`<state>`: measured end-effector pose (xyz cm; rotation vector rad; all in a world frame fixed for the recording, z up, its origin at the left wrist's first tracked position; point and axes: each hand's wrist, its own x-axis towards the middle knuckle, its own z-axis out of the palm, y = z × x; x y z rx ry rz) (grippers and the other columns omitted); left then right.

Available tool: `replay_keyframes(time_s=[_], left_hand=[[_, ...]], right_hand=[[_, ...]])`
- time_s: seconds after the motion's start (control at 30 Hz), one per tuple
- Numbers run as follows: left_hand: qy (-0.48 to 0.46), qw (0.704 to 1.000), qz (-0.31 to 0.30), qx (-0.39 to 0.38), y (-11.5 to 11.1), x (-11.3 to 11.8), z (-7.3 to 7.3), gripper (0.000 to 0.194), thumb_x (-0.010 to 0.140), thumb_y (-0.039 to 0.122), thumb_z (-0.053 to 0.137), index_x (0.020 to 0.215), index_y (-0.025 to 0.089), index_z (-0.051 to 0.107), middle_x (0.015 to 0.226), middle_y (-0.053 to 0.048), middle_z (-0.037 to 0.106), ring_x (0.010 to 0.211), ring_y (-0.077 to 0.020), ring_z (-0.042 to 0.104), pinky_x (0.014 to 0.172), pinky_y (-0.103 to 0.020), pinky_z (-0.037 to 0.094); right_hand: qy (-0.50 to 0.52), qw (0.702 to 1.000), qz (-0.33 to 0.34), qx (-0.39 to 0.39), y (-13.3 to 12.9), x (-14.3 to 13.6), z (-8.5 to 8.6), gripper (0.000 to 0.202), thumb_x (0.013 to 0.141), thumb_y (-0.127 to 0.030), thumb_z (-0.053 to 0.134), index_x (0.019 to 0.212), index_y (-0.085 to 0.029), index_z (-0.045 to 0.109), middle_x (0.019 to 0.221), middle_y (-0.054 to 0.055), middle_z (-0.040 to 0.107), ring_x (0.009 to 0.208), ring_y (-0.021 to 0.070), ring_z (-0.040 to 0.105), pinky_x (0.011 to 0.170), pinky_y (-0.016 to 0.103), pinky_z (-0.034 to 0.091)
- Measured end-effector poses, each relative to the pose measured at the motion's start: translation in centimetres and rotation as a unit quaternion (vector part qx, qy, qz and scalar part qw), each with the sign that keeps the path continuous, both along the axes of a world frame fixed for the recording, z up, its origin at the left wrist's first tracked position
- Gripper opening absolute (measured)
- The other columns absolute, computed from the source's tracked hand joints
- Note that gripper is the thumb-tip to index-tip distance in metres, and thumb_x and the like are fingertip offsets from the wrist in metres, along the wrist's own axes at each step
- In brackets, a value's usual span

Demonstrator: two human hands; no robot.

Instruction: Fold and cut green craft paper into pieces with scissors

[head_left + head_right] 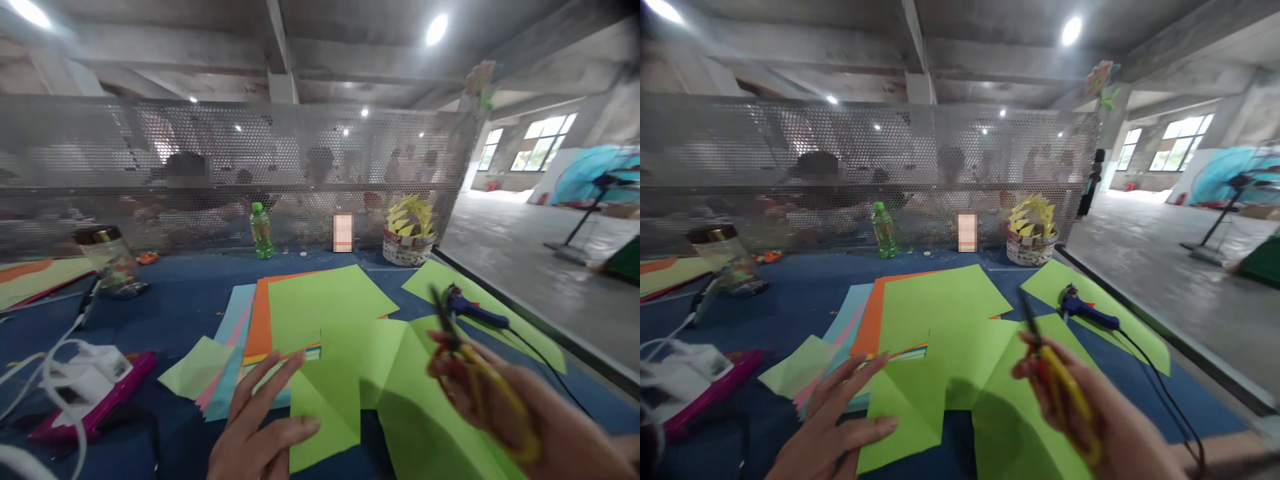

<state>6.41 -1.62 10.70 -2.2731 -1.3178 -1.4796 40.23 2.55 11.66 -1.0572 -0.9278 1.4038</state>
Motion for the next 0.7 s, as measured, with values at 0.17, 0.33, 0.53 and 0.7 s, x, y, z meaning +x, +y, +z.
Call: replay_keyframes(time_s=[0.17,0.33,0.53,0.7], left_hand=[[-0.046,0.999,-0.014,-0.021,0.7,1.1,-0.1,0.039,0.086,0.001,0.044,0.084,0.030,0.072,0.145,0.002,0.050,0.136,-0.0273,0.042,0.101,-0.048,0.048],[-0.075,0.997,0.000,0.003,0.6,1.9,-0.3,0.036,0.087,0.005,0.046,0.082,0.029,0.072,0.144,0.000,0.052,0.133,-0.0285,0.045,0.099,-0.047,0.048],[-0.141,0.990,-0.011,-0.030,-0.1,2.9,-1.0,0.032,0.090,0.009,0.049,0.096,0.033,0.070,0.143,0.000,0.052,0.131,-0.0285,0.047,0.103,-0.048,0.046],[-0.295,0.932,-0.091,-0.190,1.1,0.5,-0.2,0.049,0.094,0.030,0.053,0.141,0.034,0.040,0.142,-0.010,0.051,0.119,-0.0286,0.058,0.089,-0.038,0.057]], right_hand=[[0.048,0.994,0.097,-0.029,0.1,-8.9,1.8,0.064,0.058,-0.025,0.088,0.118,-0.027,0.066,0.108,0.010,0.072,0.074,0.0150,0.064,0.062,0.023,0.050],[0.057,0.991,0.116,0.044,0.4,-11.1,0.2,0.067,0.059,-0.032,0.090,0.118,-0.024,0.059,0.091,0.004,0.067,0.069,0.0131,0.060,0.061,0.023,0.047],[0.071,0.985,0.149,0.042,0.4,-12.0,-1.3,0.077,0.061,-0.035,0.090,0.124,-0.022,0.047,0.062,-0.008,0.054,0.045,0.0047,0.040,0.044,0.016,0.030],[0.021,0.978,0.206,0.002,0.7,-10.9,0.2,0.084,0.060,-0.027,0.088,0.130,-0.020,0.042,0.056,-0.012,0.050,0.041,0.0023,0.034,0.039,0.014,0.024]])
